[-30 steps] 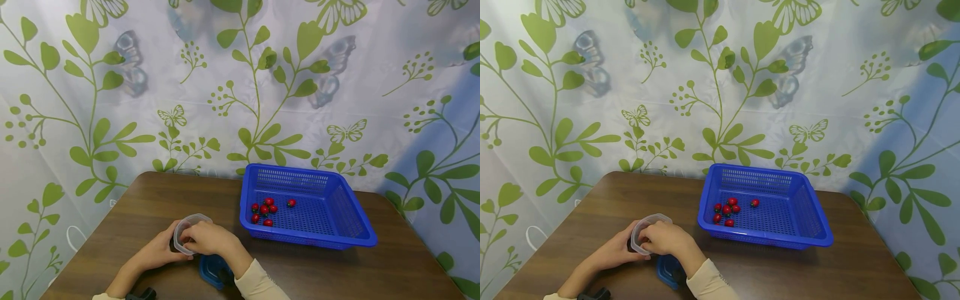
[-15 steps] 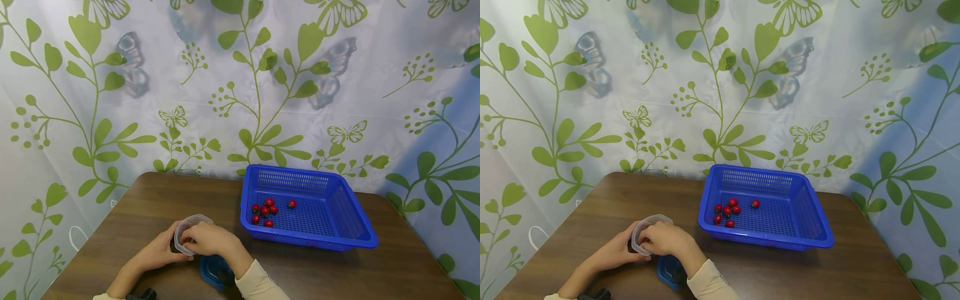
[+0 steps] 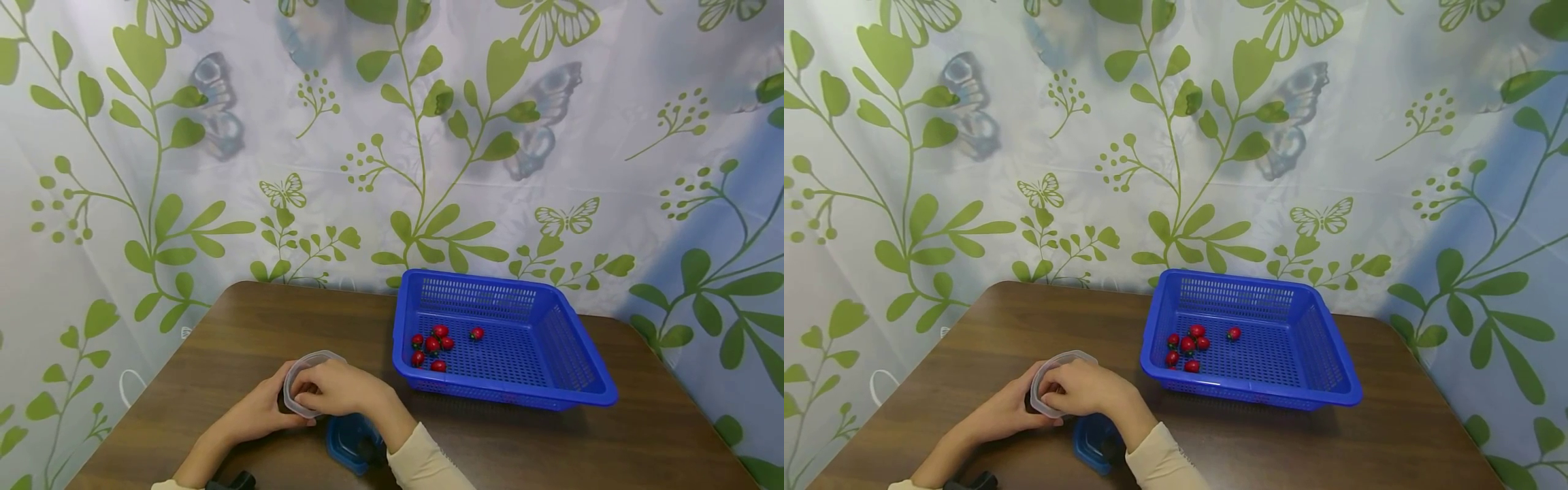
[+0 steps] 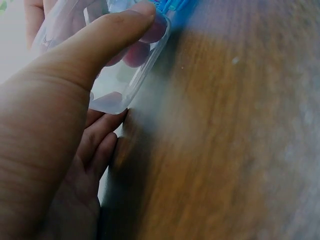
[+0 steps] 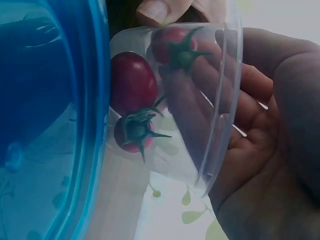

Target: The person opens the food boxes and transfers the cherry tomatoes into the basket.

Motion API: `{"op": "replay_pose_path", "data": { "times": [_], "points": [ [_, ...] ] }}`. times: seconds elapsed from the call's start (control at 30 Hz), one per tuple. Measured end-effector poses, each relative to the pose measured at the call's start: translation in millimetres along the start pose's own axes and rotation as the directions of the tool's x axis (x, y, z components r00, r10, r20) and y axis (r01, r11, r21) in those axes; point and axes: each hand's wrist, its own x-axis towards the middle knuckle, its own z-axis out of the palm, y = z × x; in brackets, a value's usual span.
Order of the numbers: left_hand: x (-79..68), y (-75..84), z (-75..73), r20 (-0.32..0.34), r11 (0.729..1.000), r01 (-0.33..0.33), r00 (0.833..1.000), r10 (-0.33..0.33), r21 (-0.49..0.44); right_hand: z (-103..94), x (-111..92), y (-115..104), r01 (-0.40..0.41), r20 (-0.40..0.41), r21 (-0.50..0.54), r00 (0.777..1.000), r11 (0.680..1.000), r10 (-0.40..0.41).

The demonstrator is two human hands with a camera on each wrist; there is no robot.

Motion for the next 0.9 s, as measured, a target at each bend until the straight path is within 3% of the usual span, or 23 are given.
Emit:
{"op": "replay_pose_path", "data": {
  "times": [0.53,0.9],
  "points": [
    [-0.3,-0.7,1.0,-0.002,1.0,0.007,1.0,-0.007,0.0,-1.6,-1.7,-1.7,-0.014,0.017,-0.002,1.0,1.0,0.014],
    [0.2,1.5,0.0,-0.002,1.0,-0.003,1.0,0.003,0.001,-5.7,-3.3,1.7,-0.038,0.023,0.102,0.999,0.994,0.036]
  ]
}}
